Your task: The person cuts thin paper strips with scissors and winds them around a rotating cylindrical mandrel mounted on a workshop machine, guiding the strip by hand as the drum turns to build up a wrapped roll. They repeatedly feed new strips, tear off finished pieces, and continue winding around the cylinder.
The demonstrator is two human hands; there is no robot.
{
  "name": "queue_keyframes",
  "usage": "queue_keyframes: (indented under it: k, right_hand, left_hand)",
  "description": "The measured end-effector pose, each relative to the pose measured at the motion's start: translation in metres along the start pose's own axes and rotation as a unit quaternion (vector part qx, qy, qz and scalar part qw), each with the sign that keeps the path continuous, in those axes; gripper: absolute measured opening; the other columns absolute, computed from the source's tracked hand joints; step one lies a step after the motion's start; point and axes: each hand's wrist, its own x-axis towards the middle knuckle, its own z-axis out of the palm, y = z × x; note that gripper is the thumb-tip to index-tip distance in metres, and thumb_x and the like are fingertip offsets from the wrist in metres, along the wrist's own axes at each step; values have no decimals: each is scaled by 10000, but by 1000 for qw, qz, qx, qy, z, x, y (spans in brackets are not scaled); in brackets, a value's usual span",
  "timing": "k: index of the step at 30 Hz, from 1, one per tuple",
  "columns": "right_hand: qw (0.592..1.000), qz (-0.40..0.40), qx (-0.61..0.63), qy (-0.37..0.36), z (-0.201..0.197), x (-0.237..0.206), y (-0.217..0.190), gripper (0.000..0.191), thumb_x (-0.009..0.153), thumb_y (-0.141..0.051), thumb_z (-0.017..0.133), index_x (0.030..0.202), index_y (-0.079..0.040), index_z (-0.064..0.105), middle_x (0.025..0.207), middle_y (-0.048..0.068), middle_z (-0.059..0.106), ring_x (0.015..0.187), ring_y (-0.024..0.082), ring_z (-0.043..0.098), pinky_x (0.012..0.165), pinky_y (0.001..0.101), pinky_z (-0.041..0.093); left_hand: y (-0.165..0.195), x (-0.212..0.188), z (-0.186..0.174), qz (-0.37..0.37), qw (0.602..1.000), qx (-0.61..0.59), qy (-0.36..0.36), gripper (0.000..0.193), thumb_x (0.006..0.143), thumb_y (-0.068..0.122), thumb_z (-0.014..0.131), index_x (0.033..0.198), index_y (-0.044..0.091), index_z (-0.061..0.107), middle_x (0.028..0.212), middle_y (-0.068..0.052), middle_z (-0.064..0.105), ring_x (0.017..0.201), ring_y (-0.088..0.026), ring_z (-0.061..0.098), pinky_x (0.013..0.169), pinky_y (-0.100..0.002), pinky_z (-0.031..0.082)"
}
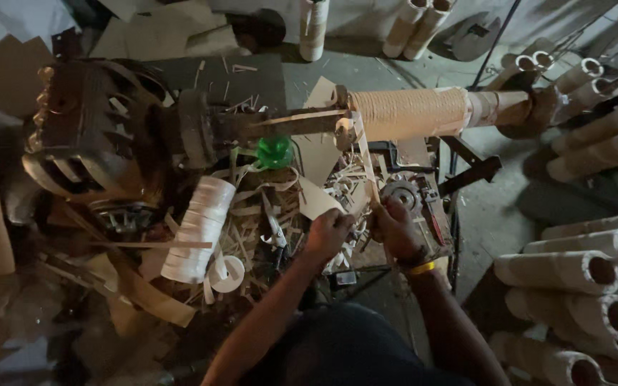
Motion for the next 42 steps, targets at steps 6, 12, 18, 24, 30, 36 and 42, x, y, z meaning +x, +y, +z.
queue_keyframes:
  k: [6, 12, 18, 24, 30, 36, 42]
  right_hand:
    - [998, -2, 68, 3, -5, 13, 22, 136, 1014, -210, 577, 981, -80, 551, 629, 7, 545, 444, 88, 459, 387, 246, 368]
    - [995, -25, 101, 13, -7, -4, 31, 164, 1028, -188, 610, 1141, -72, 584, 892, -14, 644, 731, 70, 584, 586, 240, 471]
    - [984, 34, 174, -11, -15, -11, 50, 261, 1060, -260, 561, 1202, -54, 634, 873, -3, 675, 703, 82, 624, 600, 259, 505]
    - [928, 68, 350, -105, -17, 20, 76, 450, 1167, -380, 506, 1202, 23, 703, 719, 32, 641, 534, 102, 590, 529, 280, 493]
    - [802, 187, 542, -169, -11, 15, 49, 303, 1073, -276, 507, 1078, -22, 672, 840, 92, 710, 636, 156, 664, 597, 280, 536]
    - [751, 334, 543, -169, 10, -31, 57, 310, 1040, -348, 532, 1004, -72, 668, 797, 61, 683, 620, 153, 645, 542, 292, 519]
    - [703, 306, 532, -359, 14, -51, 126, 330, 1101, -345, 505, 1021, -55, 640, 800, 42, 620, 566, 124, 531, 483, 296, 424]
  left_hand:
    - [45, -65, -6, 221, 971, 73, 56, 234, 972, 179, 671, 1005, -44, 610, 724, -167, 698, 584, -229, 671, 535, -380, 538]
    - [139, -94, 32, 254, 950, 150, -97, 131, 1019, 89, 613, 998, -41, 611, 716, -148, 647, 494, -239, 602, 388, -340, 464]
    - [153, -78, 98, 94, 931, 280, -212, 274, 1031, 295, 605, 1027, 22, 597, 791, -148, 640, 625, -258, 632, 545, -399, 536]
    - [140, -45, 128, -164, 954, 221, 120, 492, 1042, 338, 543, 1482, 137, 451, 831, -82, 661, 638, -215, 643, 557, -360, 551]
    - [40, 48, 42, 47, 997, -34, 43, 363, 959, 275, 681, 1218, 42, 577, 916, -59, 604, 710, -189, 564, 584, -377, 494]
    - [1, 49, 29, -11, 986, -66, -156, 153, 941, 137, 693, 1074, 63, 705, 860, -21, 674, 760, -118, 588, 741, -321, 513]
    - [-29, 27, 32, -1, 980, -156, -123, 150, 926, 73, 587, 1020, 17, 690, 865, 5, 633, 799, -120, 571, 769, -299, 507]
